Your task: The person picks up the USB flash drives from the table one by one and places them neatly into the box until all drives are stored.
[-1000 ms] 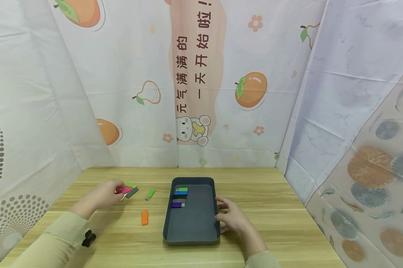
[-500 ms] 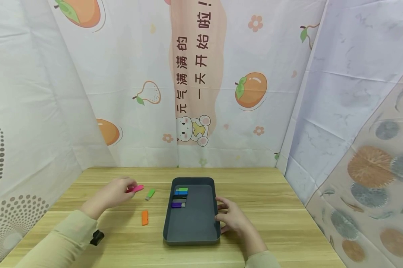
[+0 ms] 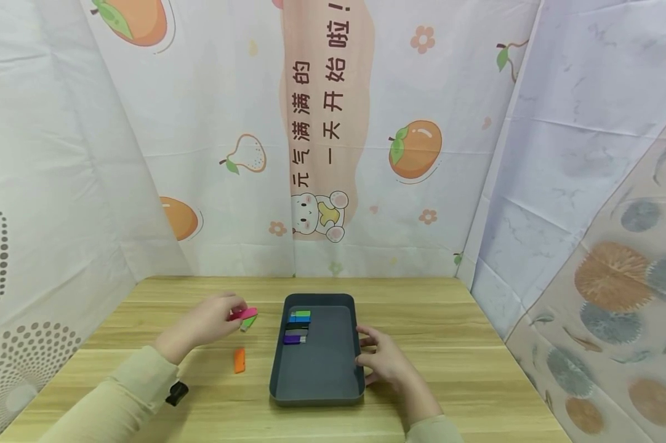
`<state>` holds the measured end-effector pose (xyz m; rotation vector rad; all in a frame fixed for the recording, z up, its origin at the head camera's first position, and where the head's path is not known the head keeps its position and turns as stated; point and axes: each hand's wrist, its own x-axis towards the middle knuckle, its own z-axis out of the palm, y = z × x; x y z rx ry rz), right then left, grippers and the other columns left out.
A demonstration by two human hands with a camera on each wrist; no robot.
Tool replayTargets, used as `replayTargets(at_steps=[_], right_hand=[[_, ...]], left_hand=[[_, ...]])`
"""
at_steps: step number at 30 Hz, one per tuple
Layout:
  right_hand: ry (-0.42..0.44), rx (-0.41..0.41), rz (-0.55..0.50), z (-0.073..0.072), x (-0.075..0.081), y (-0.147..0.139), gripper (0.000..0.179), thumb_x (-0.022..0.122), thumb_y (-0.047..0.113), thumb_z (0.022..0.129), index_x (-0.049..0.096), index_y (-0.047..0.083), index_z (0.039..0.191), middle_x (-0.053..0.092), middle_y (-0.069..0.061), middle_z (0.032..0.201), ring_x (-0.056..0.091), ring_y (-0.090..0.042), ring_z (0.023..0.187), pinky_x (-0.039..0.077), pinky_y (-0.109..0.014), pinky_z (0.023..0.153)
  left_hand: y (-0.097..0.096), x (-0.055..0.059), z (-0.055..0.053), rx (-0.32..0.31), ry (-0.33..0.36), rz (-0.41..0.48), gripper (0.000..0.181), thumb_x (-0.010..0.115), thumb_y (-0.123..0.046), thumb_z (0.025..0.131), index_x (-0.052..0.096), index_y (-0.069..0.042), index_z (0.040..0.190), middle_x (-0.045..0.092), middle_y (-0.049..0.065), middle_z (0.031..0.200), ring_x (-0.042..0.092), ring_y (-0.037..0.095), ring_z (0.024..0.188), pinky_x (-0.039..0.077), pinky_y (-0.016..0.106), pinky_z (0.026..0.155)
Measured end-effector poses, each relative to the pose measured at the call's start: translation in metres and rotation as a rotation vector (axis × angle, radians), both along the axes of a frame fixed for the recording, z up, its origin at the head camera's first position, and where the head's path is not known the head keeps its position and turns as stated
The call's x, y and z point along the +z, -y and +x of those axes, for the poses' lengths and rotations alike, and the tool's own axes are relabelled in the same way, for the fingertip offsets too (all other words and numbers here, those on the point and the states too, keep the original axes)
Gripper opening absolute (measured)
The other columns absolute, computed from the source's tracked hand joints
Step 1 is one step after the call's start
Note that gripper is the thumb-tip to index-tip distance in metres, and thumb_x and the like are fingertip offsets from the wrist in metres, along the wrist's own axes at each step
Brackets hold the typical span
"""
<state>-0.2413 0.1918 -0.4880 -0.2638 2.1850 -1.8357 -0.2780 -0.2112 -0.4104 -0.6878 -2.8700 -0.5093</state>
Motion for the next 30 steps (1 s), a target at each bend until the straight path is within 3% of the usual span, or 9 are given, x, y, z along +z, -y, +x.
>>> replayTargets(at_steps=[15, 24, 30], right_hand=[[-0.008, 0.011, -0.001, 0.002, 0.002, 0.000, 0.078, 0.065, -0.005, 0.086, 0.033, 0.002, 0.157, 0.042, -0.033, 0.141, 0.056, -0.042, 0.116, 0.060, -0.054, 0.066], [-0.004, 0.005, -0.007, 0.002, 0.002, 0.000, 0.079, 0.064, -0.006, 0.085, 0.033, 0.002, 0.157, 0.042, -0.033, 0.141, 0.056, -0.042, 0.115, 0.059, -0.055, 0.065], [0.002, 0.004, -0.014, 0.002, 0.002, 0.001, 0.079, 0.065, -0.006, 0.084, 0.033, 0.001, 0.157, 0.042, -0.033, 0.141, 0.057, -0.041, 0.113, 0.059, -0.055, 0.065]], left_hand=[[-0.040, -0.001, 0.003, -0.076, -0.038, -0.048, 0.009, 0.078, -0.013, 0.086, 0.072, -0.014, 0.093, 0.060, -0.005, 0.087, 0.052, 0.015, 0.076, 0.053, 0.034, 0.072], [-0.058, -0.004, 0.002, -0.129, -0.004, -0.036, 0.008, 0.077, -0.013, 0.088, 0.073, -0.014, 0.095, 0.057, -0.005, 0.086, 0.052, 0.013, 0.073, 0.051, 0.029, 0.067], [-0.070, -0.008, 0.002, -0.140, -0.012, -0.089, 0.008, 0.077, -0.018, 0.090, 0.072, -0.016, 0.096, 0.062, -0.005, 0.094, 0.054, 0.012, 0.079, 0.054, 0.030, 0.074]])
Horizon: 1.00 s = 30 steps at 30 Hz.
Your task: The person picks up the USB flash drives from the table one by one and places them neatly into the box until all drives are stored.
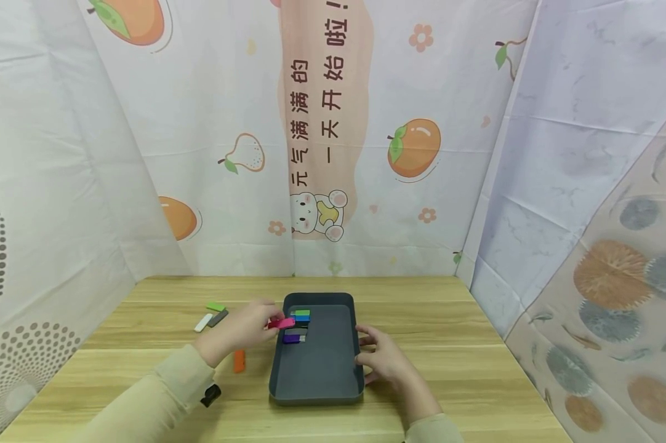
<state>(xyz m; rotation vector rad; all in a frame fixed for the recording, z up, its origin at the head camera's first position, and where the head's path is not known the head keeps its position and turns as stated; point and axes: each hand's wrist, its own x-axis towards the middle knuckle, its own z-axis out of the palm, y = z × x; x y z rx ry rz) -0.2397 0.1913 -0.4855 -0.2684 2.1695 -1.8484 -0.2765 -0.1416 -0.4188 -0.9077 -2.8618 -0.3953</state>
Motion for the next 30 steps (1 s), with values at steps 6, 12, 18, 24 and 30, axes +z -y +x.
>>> replayTargets(at_steps=[6, 12, 18, 24, 30], right_hand=[[-0.008, 0.002, 0.013, -0.001, 0.000, 0.000, 0.079, 0.065, -0.005, 0.084, 0.034, 0.002, 0.156, 0.043, -0.032, 0.141, 0.056, -0.041, 0.115, 0.060, -0.054, 0.065], [-0.003, -0.003, 0.012, 0.000, 0.000, 0.000, 0.079, 0.065, -0.005, 0.084, 0.034, 0.002, 0.156, 0.043, -0.032, 0.141, 0.056, -0.043, 0.116, 0.060, -0.055, 0.065], [-0.001, -0.001, 0.012, 0.000, 0.000, 0.000, 0.079, 0.065, -0.005, 0.085, 0.033, 0.002, 0.157, 0.043, -0.033, 0.142, 0.055, -0.044, 0.117, 0.059, -0.055, 0.065], [-0.001, 0.003, 0.008, 0.000, 0.000, -0.001, 0.078, 0.065, -0.005, 0.085, 0.033, 0.002, 0.157, 0.043, -0.033, 0.141, 0.055, -0.043, 0.116, 0.059, -0.055, 0.065], [-0.005, 0.002, 0.018, 0.000, 0.000, -0.001, 0.078, 0.065, -0.005, 0.085, 0.034, 0.002, 0.156, 0.043, -0.032, 0.141, 0.056, -0.043, 0.115, 0.059, -0.054, 0.064]], left_hand=[[-0.008, -0.005, -0.002, -0.010, -0.013, -0.036, 0.010, 0.077, -0.021, 0.090, 0.073, -0.017, 0.098, 0.062, -0.006, 0.093, 0.055, 0.010, 0.077, 0.054, 0.030, 0.074], [-0.017, -0.010, -0.005, -0.015, -0.033, -0.097, 0.011, 0.077, -0.024, 0.090, 0.073, -0.017, 0.098, 0.057, -0.008, 0.090, 0.052, 0.009, 0.076, 0.051, 0.026, 0.070], [-0.022, -0.015, -0.005, -0.031, -0.021, -0.084, 0.013, 0.078, -0.022, 0.089, 0.075, -0.015, 0.100, 0.056, -0.008, 0.089, 0.052, 0.009, 0.074, 0.050, 0.026, 0.069], [-0.024, -0.019, -0.006, -0.030, -0.016, -0.096, 0.013, 0.078, -0.024, 0.090, 0.075, -0.016, 0.100, 0.056, -0.007, 0.089, 0.051, 0.009, 0.073, 0.049, 0.026, 0.067], [-0.026, -0.023, -0.008, -0.030, -0.013, -0.104, 0.012, 0.079, -0.023, 0.090, 0.075, -0.017, 0.099, 0.057, -0.007, 0.089, 0.052, 0.010, 0.074, 0.050, 0.027, 0.069]])
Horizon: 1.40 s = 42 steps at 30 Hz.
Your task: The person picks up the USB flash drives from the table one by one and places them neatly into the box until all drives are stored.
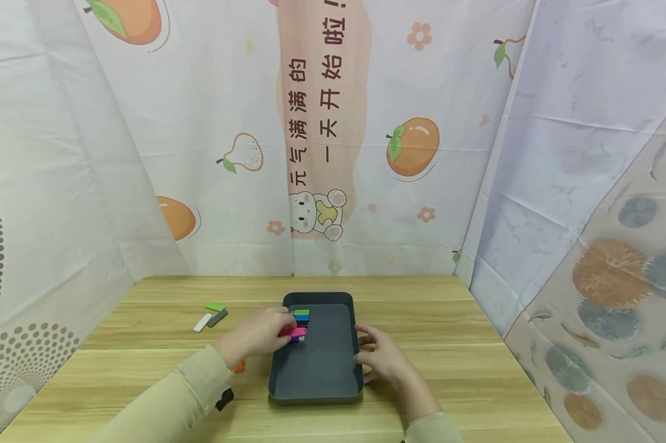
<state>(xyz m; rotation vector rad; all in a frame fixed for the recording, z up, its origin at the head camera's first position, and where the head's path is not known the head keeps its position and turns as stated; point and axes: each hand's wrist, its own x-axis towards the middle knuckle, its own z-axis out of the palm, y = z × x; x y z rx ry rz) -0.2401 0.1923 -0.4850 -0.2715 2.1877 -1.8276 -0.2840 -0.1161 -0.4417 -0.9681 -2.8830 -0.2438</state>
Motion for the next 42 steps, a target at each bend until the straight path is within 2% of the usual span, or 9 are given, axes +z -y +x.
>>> replayTargets(at_steps=[8, 16, 23, 34, 42], right_hand=[[-0.001, 0.007, -0.010, 0.001, 0.000, 0.000, 0.079, 0.065, -0.006, 0.085, 0.033, 0.001, 0.156, 0.043, -0.033, 0.141, 0.056, -0.043, 0.115, 0.059, -0.055, 0.064], [-0.003, 0.008, -0.012, 0.001, 0.001, 0.000, 0.078, 0.065, -0.006, 0.085, 0.033, 0.001, 0.156, 0.043, -0.033, 0.140, 0.056, -0.043, 0.114, 0.059, -0.055, 0.064], [0.002, 0.004, -0.015, 0.001, 0.001, 0.001, 0.078, 0.065, -0.006, 0.084, 0.034, 0.001, 0.156, 0.043, -0.033, 0.140, 0.057, -0.042, 0.113, 0.059, -0.055, 0.064], [-0.003, 0.003, -0.008, 0.001, 0.001, 0.001, 0.078, 0.065, -0.006, 0.084, 0.035, 0.001, 0.155, 0.044, -0.032, 0.139, 0.056, -0.043, 0.115, 0.059, -0.055, 0.064], [-0.010, 0.004, 0.003, -0.001, 0.000, 0.000, 0.077, 0.066, -0.006, 0.084, 0.036, 0.001, 0.155, 0.045, -0.032, 0.139, 0.057, -0.043, 0.115, 0.059, -0.054, 0.063]], left_hand=[[-0.002, -0.005, 0.000, 0.009, -0.011, -0.029, 0.013, 0.080, -0.024, 0.089, 0.076, -0.016, 0.099, 0.059, -0.005, 0.091, 0.051, 0.012, 0.075, 0.051, 0.031, 0.073], [-0.005, -0.008, 0.001, 0.035, -0.031, -0.070, 0.014, 0.080, -0.026, 0.088, 0.077, -0.019, 0.100, 0.067, -0.002, 0.100, 0.056, 0.016, 0.088, 0.049, 0.046, 0.090], [-0.008, -0.007, 0.004, 0.033, -0.057, -0.120, 0.013, 0.080, -0.028, 0.087, 0.077, -0.021, 0.098, 0.068, -0.005, 0.100, 0.054, 0.016, 0.089, 0.045, 0.043, 0.087], [-0.011, -0.013, 0.003, 0.058, -0.046, -0.161, 0.006, 0.078, -0.021, 0.084, 0.075, -0.023, 0.089, 0.066, -0.007, 0.095, 0.052, 0.017, 0.091, 0.039, 0.042, 0.088], [-0.015, -0.018, 0.001, 0.077, -0.043, -0.187, 0.014, 0.076, -0.016, 0.084, 0.079, -0.019, 0.098, 0.070, -0.003, 0.102, 0.056, 0.020, 0.098, 0.038, 0.045, 0.091]])
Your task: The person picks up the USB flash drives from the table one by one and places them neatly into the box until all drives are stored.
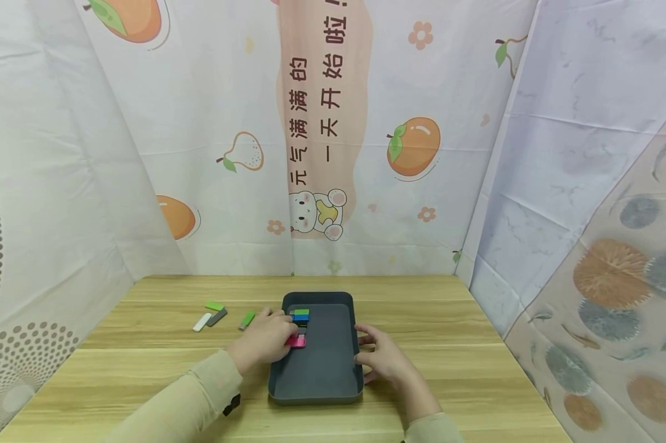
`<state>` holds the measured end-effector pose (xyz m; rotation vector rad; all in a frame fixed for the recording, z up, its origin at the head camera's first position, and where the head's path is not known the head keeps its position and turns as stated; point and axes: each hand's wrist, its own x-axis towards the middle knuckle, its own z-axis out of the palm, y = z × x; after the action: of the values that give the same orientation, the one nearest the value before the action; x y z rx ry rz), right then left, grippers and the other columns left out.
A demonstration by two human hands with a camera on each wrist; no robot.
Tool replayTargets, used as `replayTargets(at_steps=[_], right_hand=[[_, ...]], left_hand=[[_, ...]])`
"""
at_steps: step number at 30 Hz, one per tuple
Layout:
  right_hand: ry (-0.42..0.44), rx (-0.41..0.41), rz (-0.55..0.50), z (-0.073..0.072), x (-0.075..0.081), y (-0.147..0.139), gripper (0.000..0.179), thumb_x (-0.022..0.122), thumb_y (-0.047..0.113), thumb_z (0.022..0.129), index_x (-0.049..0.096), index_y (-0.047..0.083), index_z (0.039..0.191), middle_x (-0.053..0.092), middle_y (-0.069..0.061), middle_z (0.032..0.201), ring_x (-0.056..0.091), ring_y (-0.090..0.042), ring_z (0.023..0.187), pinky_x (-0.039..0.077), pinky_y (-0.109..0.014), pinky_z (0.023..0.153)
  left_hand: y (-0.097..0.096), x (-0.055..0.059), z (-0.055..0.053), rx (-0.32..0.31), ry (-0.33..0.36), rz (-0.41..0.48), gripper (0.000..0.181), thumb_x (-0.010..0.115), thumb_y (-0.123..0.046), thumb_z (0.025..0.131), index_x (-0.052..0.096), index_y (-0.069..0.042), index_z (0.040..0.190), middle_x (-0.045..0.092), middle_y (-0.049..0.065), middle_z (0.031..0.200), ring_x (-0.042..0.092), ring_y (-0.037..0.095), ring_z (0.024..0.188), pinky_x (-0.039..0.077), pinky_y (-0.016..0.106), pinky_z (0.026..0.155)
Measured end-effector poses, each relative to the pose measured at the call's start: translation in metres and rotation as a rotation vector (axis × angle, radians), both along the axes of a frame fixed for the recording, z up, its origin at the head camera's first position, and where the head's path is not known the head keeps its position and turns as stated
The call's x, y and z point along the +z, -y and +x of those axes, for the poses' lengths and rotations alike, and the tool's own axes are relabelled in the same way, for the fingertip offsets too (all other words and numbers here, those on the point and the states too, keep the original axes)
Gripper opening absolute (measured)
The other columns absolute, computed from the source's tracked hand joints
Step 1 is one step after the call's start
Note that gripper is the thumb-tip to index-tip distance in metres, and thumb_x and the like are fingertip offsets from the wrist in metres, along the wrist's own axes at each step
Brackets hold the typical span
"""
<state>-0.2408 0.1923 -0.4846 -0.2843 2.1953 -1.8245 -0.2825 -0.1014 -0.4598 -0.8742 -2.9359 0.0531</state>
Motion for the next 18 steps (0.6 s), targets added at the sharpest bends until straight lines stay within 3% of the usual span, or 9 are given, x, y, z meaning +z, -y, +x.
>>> replayTargets(at_steps=[6, 18], right_hand=[[-0.003, 0.015, -0.005, -0.0006, -0.0006, -0.0009, 0.077, 0.065, -0.006, 0.086, 0.034, 0.001, 0.156, 0.044, -0.032, 0.140, 0.057, -0.042, 0.115, 0.060, -0.054, 0.064], [-0.004, 0.011, -0.004, -0.0007, -0.0007, -0.0003, 0.077, 0.065, -0.006, 0.085, 0.034, 0.001, 0.156, 0.044, -0.032, 0.140, 0.056, -0.043, 0.116, 0.060, -0.054, 0.064]], left_hand=[[-0.0010, -0.0017, 0.0024, -0.010, -0.034, -0.023, 0.016, 0.076, -0.018, 0.085, 0.077, -0.019, 0.101, 0.071, -0.001, 0.105, 0.058, 0.022, 0.101, 0.040, 0.048, 0.092], [-0.0017, -0.0019, 0.0053, -0.005, -0.016, -0.022, 0.012, 0.077, -0.018, 0.085, 0.076, -0.019, 0.098, 0.072, -0.002, 0.106, 0.057, 0.021, 0.096, 0.038, 0.045, 0.088]])
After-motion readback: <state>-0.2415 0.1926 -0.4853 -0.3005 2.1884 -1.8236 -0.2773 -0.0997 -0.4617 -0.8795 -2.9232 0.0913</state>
